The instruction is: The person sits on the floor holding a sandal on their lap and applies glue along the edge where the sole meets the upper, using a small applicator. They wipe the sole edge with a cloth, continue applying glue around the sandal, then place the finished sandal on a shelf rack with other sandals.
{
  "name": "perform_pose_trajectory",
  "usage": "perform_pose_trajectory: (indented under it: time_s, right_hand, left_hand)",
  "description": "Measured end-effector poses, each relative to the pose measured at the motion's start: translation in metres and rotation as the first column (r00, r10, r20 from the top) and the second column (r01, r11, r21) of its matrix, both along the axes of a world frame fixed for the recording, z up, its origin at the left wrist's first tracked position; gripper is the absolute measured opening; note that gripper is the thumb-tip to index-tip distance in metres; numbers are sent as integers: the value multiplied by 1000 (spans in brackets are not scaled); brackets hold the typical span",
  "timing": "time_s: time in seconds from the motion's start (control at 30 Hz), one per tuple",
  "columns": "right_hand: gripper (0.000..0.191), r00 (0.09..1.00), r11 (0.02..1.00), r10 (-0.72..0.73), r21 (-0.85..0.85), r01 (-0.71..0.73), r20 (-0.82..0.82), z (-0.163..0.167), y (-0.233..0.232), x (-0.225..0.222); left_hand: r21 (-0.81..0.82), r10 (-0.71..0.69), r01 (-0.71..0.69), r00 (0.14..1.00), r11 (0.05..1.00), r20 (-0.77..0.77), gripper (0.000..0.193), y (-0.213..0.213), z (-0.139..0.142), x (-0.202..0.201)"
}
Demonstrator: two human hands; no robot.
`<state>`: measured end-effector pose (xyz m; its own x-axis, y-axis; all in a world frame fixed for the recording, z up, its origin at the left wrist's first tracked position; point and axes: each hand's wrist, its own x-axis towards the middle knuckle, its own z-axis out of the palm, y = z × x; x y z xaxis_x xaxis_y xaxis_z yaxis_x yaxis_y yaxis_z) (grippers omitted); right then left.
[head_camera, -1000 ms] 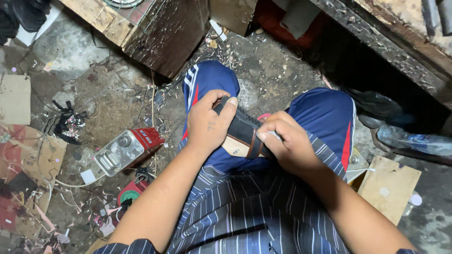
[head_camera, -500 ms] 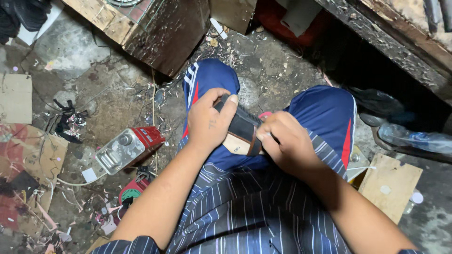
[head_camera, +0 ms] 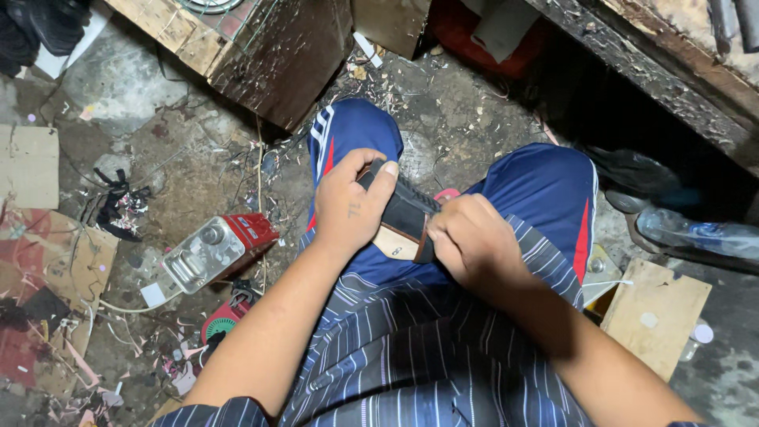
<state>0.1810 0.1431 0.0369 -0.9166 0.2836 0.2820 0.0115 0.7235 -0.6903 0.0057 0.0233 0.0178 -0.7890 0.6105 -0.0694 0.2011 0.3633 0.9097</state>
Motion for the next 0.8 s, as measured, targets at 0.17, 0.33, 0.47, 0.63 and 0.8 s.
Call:
perform_pose_trajectory:
  time_s: [0.17,0.33,0.47,0.63,0.8]
  right_hand:
    - [6,998,994,5,-112,3,64,14,10,-6]
    - [6,998,987,-68,-146,69,14,8,0,-10]
    - [2,997,997,74,-2,-74,28,1,3,5]
    - [7,966,886,-248,-389,254,66,-11,29,33]
    - [8,813,505,-582,-793,340,-23,-27,47,49]
  left_hand:
    - [3,-3,3,1000,1000,-10,25,2,3,0]
    - [-8,-5,5,999,1000,31,26,0,4,-1]
    - [31,-13,13,1000,999,-5,26,-1,-2,-2]
    - [219,-6,-36,982,975,189,24,-7,-21,-6]
    - [320,54,-181,929,930,367,28,-28,-33,6]
